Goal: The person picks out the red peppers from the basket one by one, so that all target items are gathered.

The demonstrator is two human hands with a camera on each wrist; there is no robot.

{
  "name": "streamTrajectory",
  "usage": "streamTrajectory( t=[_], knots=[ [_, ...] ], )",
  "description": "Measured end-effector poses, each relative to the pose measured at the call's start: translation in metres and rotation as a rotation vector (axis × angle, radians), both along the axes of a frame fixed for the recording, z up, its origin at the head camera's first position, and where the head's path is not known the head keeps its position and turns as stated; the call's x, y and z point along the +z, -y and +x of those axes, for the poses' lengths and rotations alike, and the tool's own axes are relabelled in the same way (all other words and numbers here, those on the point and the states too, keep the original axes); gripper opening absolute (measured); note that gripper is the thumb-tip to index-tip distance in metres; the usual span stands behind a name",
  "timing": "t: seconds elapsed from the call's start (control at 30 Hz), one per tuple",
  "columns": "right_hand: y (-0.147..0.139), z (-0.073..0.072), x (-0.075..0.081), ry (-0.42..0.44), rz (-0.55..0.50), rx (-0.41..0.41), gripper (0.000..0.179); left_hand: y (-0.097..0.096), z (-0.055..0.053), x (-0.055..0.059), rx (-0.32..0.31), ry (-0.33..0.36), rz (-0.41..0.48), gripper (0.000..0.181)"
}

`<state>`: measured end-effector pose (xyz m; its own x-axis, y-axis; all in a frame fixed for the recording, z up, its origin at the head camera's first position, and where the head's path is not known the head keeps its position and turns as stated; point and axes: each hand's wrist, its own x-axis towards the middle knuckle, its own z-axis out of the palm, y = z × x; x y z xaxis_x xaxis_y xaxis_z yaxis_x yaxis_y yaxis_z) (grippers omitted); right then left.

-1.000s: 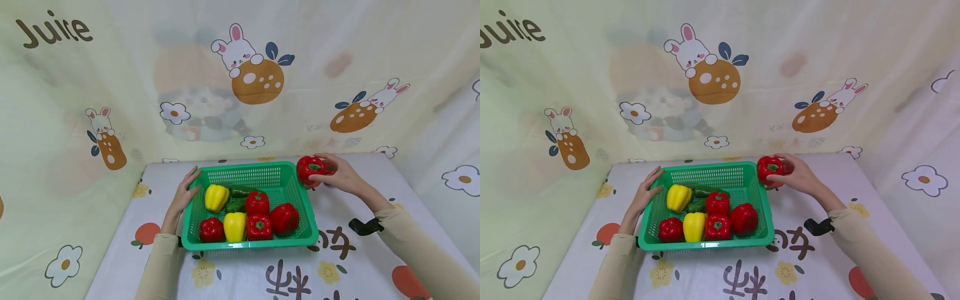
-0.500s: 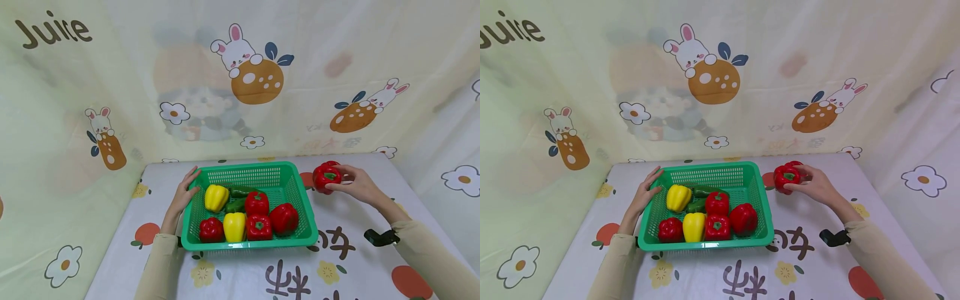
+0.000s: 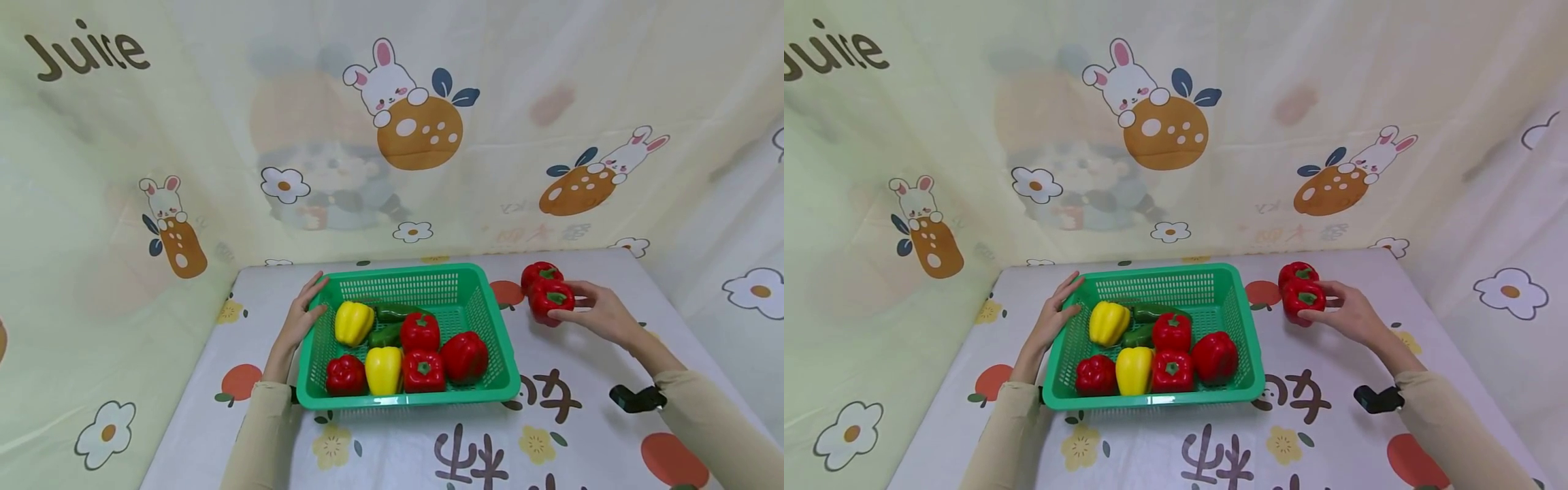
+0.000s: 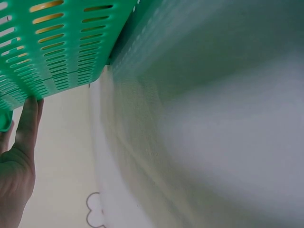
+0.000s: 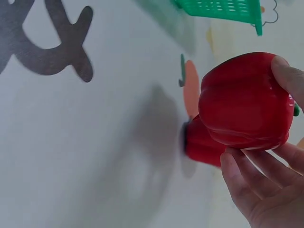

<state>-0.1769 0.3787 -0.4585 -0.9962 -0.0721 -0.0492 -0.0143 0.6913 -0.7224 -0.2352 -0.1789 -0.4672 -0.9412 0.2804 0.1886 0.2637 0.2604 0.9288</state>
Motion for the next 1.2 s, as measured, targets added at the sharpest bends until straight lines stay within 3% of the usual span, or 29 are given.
streamTrajectory(
  t=[0.43, 1.2],
  knots=[
    [-0.007, 0.004, -0.023, 0.004, -0.006, 0.033, 0.079, 0.001, 0.002, 0.0, 0.013, 0.008, -0.01, 0.055],
    [-0.014, -0.003, -0.032, 0.015, -0.024, 0.014, 0.082, -0.001, 0.002, 0.0, 0.004, -0.001, -0.002, 0.055]
  ],
)
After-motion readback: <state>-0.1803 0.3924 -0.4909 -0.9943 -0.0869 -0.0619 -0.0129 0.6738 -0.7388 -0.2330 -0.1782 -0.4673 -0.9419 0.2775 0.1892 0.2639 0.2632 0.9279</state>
